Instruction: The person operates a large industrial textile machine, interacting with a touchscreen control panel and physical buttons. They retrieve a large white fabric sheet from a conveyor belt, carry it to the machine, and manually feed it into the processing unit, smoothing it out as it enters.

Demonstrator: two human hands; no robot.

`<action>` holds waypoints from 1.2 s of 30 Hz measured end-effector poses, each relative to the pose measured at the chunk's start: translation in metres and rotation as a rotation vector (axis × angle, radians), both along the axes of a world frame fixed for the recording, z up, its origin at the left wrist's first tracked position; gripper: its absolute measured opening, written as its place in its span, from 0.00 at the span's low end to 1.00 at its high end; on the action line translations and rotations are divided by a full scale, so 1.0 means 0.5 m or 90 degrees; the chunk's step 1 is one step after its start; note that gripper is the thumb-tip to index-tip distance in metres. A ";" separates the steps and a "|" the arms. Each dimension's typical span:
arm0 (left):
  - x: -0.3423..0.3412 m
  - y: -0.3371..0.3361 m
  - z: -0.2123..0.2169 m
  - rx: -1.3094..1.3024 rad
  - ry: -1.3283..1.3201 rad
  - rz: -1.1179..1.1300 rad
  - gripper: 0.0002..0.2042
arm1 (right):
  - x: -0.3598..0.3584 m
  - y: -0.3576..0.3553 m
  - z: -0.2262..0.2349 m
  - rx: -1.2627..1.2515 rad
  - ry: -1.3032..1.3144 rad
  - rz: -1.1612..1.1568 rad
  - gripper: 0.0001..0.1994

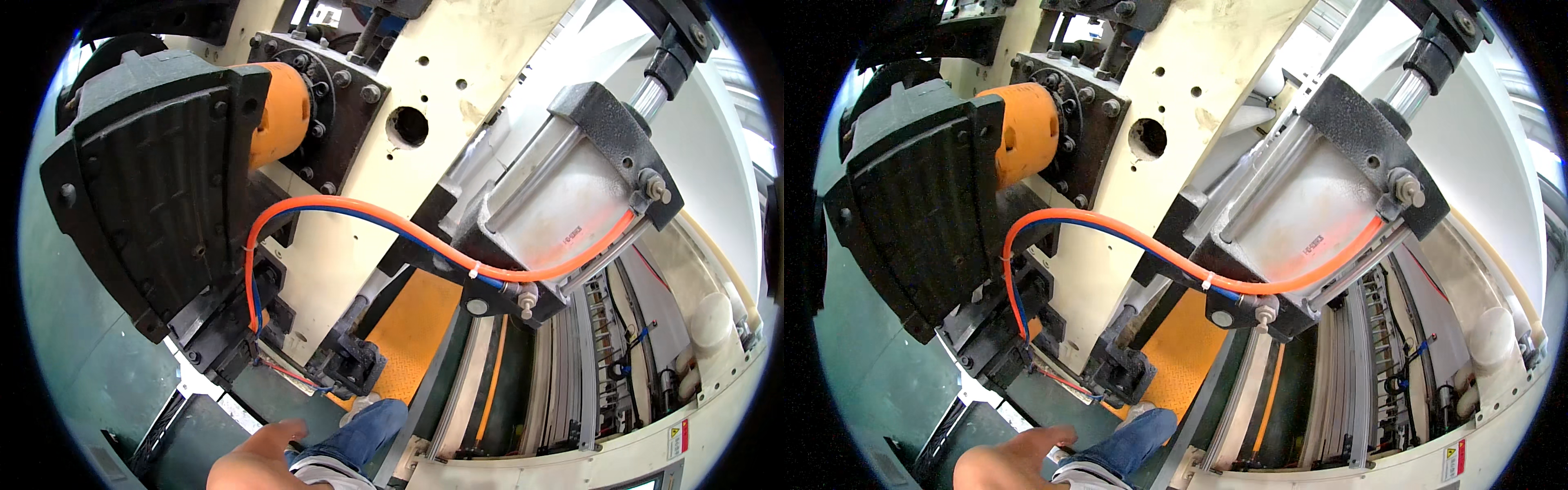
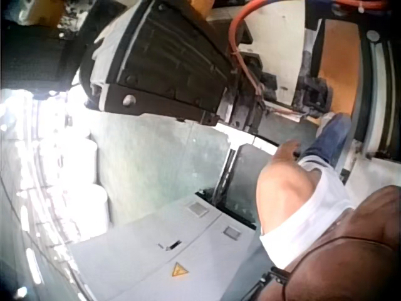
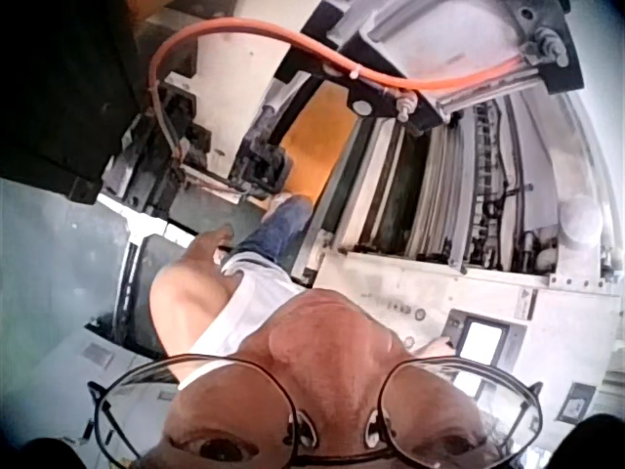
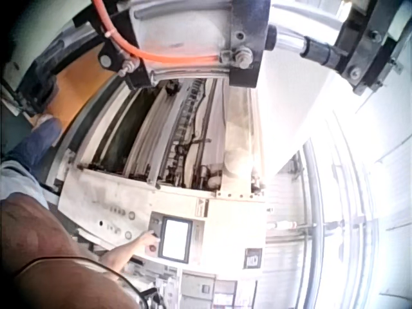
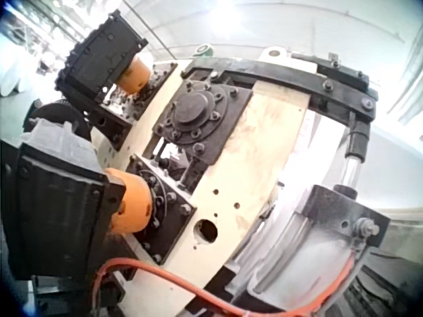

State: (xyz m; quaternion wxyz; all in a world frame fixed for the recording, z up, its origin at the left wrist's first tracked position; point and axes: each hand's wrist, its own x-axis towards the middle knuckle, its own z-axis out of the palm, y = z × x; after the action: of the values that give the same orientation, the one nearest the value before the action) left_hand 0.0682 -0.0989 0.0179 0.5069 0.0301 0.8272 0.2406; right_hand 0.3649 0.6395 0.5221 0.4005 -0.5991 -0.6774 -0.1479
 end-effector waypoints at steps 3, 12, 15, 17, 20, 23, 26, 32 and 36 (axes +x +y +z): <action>-0.035 0.019 0.014 0.039 -0.009 0.020 0.14 | -0.034 -0.051 0.050 0.010 -0.061 -0.014 0.29; -0.058 0.044 0.093 0.005 -0.163 0.064 0.12 | 0.044 0.084 -0.025 -0.007 0.081 0.050 0.29; -0.028 -0.002 0.060 -0.072 -0.154 0.007 0.16 | -0.009 -0.010 -0.008 -0.069 -0.013 0.035 0.37; 0.010 -0.030 0.051 -0.181 0.012 -0.095 0.22 | -0.079 -0.090 0.033 -0.128 0.060 0.083 0.35; 0.042 -0.034 0.069 -0.177 0.048 -0.244 0.23 | -0.022 -0.080 0.027 -0.092 0.072 0.074 0.33; 0.056 -0.098 -0.039 -0.073 0.018 -0.199 0.16 | -0.065 -0.125 0.057 -0.105 0.098 0.077 0.29; 0.049 -0.109 -0.054 0.143 0.367 -0.283 0.16 | -0.076 -0.110 0.039 -0.136 0.118 0.035 0.28; -0.052 -0.082 -0.075 0.232 0.518 -0.764 0.16 | -0.046 -0.141 0.049 -0.093 0.090 0.027 0.28; -0.073 -0.065 -0.078 0.252 0.651 -0.738 0.12 | -0.061 -0.140 0.057 -0.100 0.066 0.028 0.25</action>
State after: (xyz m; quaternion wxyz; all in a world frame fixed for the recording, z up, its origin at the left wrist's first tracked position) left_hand 0.0315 -0.1314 -0.0214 0.0945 0.6514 0.7519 0.0378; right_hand 0.3345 0.5696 0.5506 0.3896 -0.6204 -0.6785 -0.0541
